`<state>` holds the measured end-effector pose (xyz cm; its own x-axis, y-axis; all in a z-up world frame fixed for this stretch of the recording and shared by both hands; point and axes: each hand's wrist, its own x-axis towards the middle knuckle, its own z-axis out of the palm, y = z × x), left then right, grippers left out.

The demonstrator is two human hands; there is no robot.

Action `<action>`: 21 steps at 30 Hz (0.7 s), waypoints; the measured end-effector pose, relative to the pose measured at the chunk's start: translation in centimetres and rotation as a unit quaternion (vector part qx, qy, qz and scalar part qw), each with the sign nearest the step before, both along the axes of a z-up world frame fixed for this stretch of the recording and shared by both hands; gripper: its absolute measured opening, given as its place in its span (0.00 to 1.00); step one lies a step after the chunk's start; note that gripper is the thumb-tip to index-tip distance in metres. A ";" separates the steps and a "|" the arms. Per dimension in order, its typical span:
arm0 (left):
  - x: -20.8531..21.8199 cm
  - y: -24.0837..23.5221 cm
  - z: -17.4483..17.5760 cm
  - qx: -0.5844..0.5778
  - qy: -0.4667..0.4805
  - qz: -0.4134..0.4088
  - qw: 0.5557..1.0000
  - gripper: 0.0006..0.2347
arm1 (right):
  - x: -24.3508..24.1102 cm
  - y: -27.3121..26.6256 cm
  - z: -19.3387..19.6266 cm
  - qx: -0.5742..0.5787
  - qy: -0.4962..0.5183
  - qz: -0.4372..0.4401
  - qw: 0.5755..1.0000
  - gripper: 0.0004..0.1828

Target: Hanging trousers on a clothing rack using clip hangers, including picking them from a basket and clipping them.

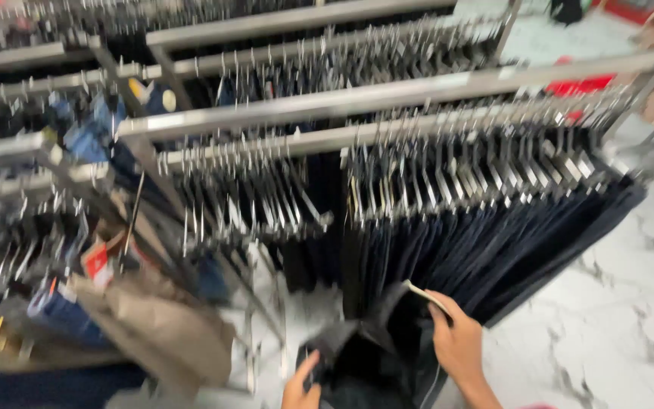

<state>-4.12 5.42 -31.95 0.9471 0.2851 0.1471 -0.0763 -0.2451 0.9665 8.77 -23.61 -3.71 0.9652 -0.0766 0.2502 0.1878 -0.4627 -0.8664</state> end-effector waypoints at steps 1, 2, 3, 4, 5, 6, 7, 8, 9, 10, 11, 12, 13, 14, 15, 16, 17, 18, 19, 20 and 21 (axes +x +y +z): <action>1.8 1.5 -2.4 0.004 -0.016 -0.005 1.000 0.30 | 0.9 0.1 0.3 0.004 -0.016 -0.005 1.000 0.14; 1.9 2.5 -5.2 0.069 0.013 -0.050 0.996 0.22 | 0.9 0.0 0.2 0.004 -0.010 -0.008 1.000 0.14; 2.1 3.4 -8.1 0.134 0.041 -0.094 0.986 0.15 | 0.9 -0.1 0.1 0.003 -0.003 -0.012 1.000 0.14; 1.5 3.5 -7.7 0.134 0.045 -0.096 0.985 0.15 | 0.7 0.1 0.5 0.003 0.000 -0.012 1.000 0.14; 0.9 3.5 -7.3 0.257 -0.024 -0.072 0.963 0.16 | 0.4 0.3 0.9 -0.011 -0.009 0.011 1.000 0.14; 1.4 3.7 -6.8 0.376 -0.098 -0.045 0.920 0.21 | 0.8 0.6 1.4 -0.024 -0.025 0.034 0.999 0.15; 1.6 3.3 -5.9 0.376 -0.100 -0.045 0.920 0.21 | 0.6 0.9 1.9 -0.024 -0.027 0.033 0.999 0.15; 1.6 2.6 -5.1 0.355 -0.048 0.007 0.934 0.15 | 0.3 1.2 2.3 -0.022 -0.009 0.041 0.999 0.14; 1.5 2.0 -4.3 0.332 0.005 0.059 0.941 0.11 | 0.1 1.6 2.6 -0.019 0.009 0.049 0.999 0.13; 1.8 -0.1 1.1 0.331 0.007 0.059 0.942 0.11 | 0.2 1.7 2.9 -0.020 0.012 0.050 0.998 0.13; 1.6 -1.6 7.4 0.224 -0.014 0.055 0.973 0.10 | 0.3 1.8 3.1 -0.038 0.017 0.105 0.994 0.15; 0.3 -2.3 14.5 0.117 -0.036 0.050 0.991 0.09 | 0.3 2.1 3.2 -0.053 0.023 0.159 0.986 0.16; 0.1 -2.3 12.3 0.118 -0.033 0.050 0.991 0.09 | 0.4 2.1 3.4 -0.051 0.026 0.159 0.986 0.16; 0.3 -2.3 10.1 0.019 0.007 0.077 0.997 0.11 | 0.7 2.1 3.8 -0.060 0.042 0.149 0.986 0.15; 0.5 -2.2 8.0 -0.080 0.045 0.105 0.990 0.15 | 1.0 2.2 4.1 -0.068 0.059 0.139 0.986 0.15; 0.9 -2.2 7.3 -0.078 0.045 0.106 0.990 0.15 | 0.8 2.3 4.4 -0.067 0.058 0.140 0.986 0.15; 1.3 -2.1 6.6 -0.096 0.046 0.060 0.993 0.22 | 0.6 2.4 4.8 -0.075 0.056 0.163 0.982 0.15; 1.5 -2.3 5.8 -0.115 0.048 0.013 0.992 0.29 | 0.4 2.4 5.1 -0.085 0.054 0.186 0.977 0.16; 1.4 -2.9 6.7 -0.116 0.049 0.014 0.992 0.29 | 0.1 2.7 4.9 -0.085 0.055 0.187 0.977 0.16; 1.6 -3.6 7.5 -0.015 0.027 -0.013 0.999 0.23 | -0.1 3.0 4.7 -0.076 0.047 0.209 0.974 0.16; 1.8 -4.2 8.4 0.085 0.005 -0.038 0.996 0.16 | -0.3 3.3 4.6 -0.067 0.039 0.231 0.970 0.17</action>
